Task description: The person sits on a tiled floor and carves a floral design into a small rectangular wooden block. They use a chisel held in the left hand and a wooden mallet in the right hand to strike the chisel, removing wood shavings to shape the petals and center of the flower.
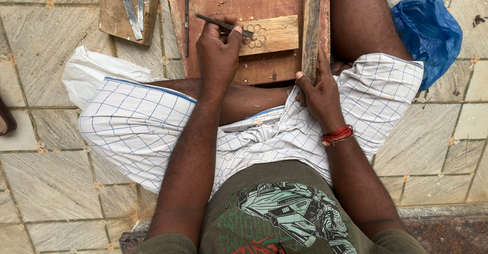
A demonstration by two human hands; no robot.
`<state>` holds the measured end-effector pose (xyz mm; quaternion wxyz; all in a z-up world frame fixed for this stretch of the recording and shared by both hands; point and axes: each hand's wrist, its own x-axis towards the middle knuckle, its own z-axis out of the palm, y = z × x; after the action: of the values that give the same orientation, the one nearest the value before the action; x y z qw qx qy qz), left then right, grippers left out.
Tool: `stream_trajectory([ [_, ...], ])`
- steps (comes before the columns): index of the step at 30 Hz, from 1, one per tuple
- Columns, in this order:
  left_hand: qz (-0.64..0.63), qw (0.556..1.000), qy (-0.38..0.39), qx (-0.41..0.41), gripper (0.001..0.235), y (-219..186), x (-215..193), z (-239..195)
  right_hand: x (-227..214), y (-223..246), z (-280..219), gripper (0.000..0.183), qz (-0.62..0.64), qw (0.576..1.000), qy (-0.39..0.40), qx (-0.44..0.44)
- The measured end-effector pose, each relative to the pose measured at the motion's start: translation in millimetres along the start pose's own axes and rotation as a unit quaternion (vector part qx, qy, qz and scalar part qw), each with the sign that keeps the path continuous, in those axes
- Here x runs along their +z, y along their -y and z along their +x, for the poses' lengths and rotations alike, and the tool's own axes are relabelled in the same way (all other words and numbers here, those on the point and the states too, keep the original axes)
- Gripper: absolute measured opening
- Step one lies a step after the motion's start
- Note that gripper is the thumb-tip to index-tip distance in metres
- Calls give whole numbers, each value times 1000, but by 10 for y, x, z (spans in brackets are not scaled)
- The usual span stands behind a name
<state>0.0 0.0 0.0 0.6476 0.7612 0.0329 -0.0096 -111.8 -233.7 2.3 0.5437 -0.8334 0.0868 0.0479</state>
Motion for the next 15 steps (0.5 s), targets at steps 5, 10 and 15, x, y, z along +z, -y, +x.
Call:
stream_trajectory([
  [5,12,1000,11,14,30,43,45,14,-2,10,5,83,30,995,-1,97],
  [10,49,999,22,13,20,60,163,-35,8,45,6,81,33,997,1,63],
  [15,89,993,-81,11,31,-37,-9,43,-2,75,-18,87,84,981,-10,175],
])
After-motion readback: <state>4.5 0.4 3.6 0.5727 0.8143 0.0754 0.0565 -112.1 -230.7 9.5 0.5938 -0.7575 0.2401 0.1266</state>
